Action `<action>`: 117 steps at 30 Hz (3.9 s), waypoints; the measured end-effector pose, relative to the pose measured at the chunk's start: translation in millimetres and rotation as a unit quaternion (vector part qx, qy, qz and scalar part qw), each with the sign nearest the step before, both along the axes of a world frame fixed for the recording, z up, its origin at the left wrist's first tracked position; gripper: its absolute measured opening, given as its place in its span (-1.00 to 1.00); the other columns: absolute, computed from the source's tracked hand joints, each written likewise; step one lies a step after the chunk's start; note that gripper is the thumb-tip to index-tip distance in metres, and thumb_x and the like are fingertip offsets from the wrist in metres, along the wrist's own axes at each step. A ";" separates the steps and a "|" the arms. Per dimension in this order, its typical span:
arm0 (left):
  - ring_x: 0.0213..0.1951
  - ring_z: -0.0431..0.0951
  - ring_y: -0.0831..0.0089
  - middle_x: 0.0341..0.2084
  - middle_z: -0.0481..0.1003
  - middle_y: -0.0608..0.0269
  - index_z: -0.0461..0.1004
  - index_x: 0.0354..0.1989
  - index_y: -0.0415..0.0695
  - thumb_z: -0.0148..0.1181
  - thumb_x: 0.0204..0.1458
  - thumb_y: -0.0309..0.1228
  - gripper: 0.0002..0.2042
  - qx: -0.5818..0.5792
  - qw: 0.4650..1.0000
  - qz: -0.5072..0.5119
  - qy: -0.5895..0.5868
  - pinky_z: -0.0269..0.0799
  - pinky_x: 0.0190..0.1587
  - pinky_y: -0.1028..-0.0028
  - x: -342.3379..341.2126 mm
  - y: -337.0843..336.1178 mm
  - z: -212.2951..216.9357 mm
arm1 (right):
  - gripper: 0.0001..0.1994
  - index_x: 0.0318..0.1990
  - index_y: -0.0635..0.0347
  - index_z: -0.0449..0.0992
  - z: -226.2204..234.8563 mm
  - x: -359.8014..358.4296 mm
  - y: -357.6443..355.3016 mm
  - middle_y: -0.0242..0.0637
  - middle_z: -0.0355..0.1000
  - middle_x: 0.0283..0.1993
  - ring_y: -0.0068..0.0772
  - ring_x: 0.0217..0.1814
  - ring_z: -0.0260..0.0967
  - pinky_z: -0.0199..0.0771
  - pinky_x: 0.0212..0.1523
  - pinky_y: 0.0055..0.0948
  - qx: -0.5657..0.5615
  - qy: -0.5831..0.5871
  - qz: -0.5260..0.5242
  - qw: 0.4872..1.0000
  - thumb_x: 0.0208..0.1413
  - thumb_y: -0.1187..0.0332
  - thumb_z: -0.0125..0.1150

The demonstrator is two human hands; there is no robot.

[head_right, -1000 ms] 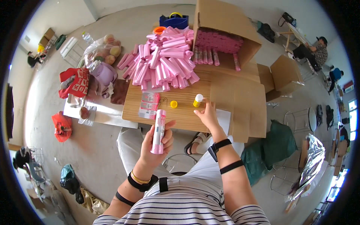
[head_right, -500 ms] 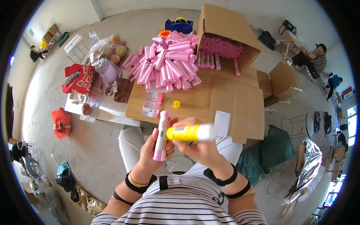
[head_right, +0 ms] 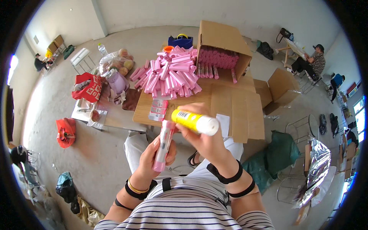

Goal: Apply adhesive labels to pink cylindrical plastic products using a glue stick and pre-cut paper labels.

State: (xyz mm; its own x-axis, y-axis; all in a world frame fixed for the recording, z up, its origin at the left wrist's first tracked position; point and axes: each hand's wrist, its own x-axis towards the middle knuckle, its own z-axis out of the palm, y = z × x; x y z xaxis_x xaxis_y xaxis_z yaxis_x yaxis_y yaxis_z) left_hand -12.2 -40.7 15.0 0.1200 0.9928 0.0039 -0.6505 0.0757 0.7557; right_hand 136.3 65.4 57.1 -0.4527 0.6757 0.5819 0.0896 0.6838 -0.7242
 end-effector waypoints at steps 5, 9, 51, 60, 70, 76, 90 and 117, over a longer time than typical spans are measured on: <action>-0.63 0.11 0.64 -0.59 0.25 0.35 -0.05 0.39 -0.23 -0.25 0.24 -0.02 -0.34 0.019 0.996 -0.026 -0.088 0.05 -0.57 0.61 -6.3 -13.4 7.1 | -0.70 -0.10 0.29 0.48 9.6 9.9 -19.3 -0.23 0.47 -0.12 -0.41 -0.11 0.47 0.44 -0.06 -0.48 -0.124 0.084 0.023 0.989 -0.01 0.47 0.34; -0.60 0.18 0.64 -0.53 0.31 0.35 -0.05 0.39 -0.22 -0.25 0.24 -0.04 -0.34 0.026 0.993 0.007 -0.116 0.11 -0.54 0.62 -2.4 -18.7 8.6 | -0.69 -0.11 0.27 0.48 17.4 6.6 -47.1 -0.21 0.44 -0.10 -0.33 -0.08 0.45 0.44 -0.06 -0.41 -0.041 0.014 0.078 0.996 -0.04 0.47 0.36; -0.58 0.13 0.59 -0.64 0.20 0.38 0.02 0.35 -0.33 -0.32 0.28 -0.08 -0.38 0.019 0.999 0.040 -0.024 0.09 -0.49 0.58 -9.6 6.3 -6.7 | -0.72 -0.28 0.29 0.47 -188.2 12.3 130.2 -0.21 0.48 -0.33 -0.32 -0.35 0.46 0.43 -0.34 -0.35 -0.180 -0.127 -0.194 0.956 -0.03 0.29 0.35; -0.57 0.17 0.55 -0.64 0.21 0.36 0.02 0.35 -0.31 -0.32 0.27 -0.09 -0.39 0.001 0.997 0.037 -0.069 0.15 -0.43 0.55 -24.9 26.2 -14.1 | -0.69 -0.25 0.23 0.45 -288.7 13.9 147.0 -0.13 0.41 -0.27 0.01 -0.23 0.43 0.46 -0.26 -0.09 -0.114 -0.273 -0.267 0.917 -0.14 0.32 0.37; -0.58 0.20 0.57 -0.59 0.22 0.36 0.12 0.29 -0.28 -0.21 0.25 -0.02 -0.39 -0.012 0.998 0.050 -0.041 0.15 -0.48 0.55 -21.9 38.7 -23.1 | -0.65 -0.20 0.22 0.42 -302.9 21.4 146.2 -0.09 0.39 -0.19 0.05 -0.15 0.39 0.45 -0.18 -0.09 -0.101 -0.266 -0.271 0.920 -0.13 0.33 0.41; -0.59 0.22 0.58 -0.57 0.24 0.34 0.23 0.15 -0.31 -0.15 0.25 -0.02 -0.45 0.002 0.992 0.121 0.045 0.16 -0.52 0.58 -14.5 34.2 -19.1 | -0.68 -0.17 0.22 0.42 -268.3 36.3 112.6 -0.20 0.39 -0.18 -0.30 -0.20 0.40 0.44 -0.26 -0.37 -0.168 -0.159 -0.280 0.932 -0.07 0.37 0.39; -0.52 0.31 0.64 -0.49 0.32 0.33 0.24 0.06 -0.27 -0.10 0.29 -0.26 -0.67 0.078 0.964 0.172 0.189 0.25 -0.49 0.64 11.8 4.2 1.7 | -0.78 -0.15 0.19 0.57 -17.9 -5.3 -16.7 -0.37 0.42 -0.25 -0.57 -0.28 0.30 0.28 -0.28 -0.58 -0.166 0.094 0.086 0.978 0.03 0.42 0.34; -0.13 0.58 0.15 -0.01 0.47 -0.02 0.28 0.12 -0.30 0.19 0.06 -0.55 -0.57 0.179 0.835 0.206 0.477 0.46 -0.08 0.36 17.3 -11.9 12.6 | -0.89 -0.25 0.32 0.56 3.2 15.9 -52.3 -0.27 0.44 -0.26 -0.52 -0.23 0.40 0.36 -0.18 -0.56 -0.196 0.122 0.071 0.970 0.03 0.57 0.28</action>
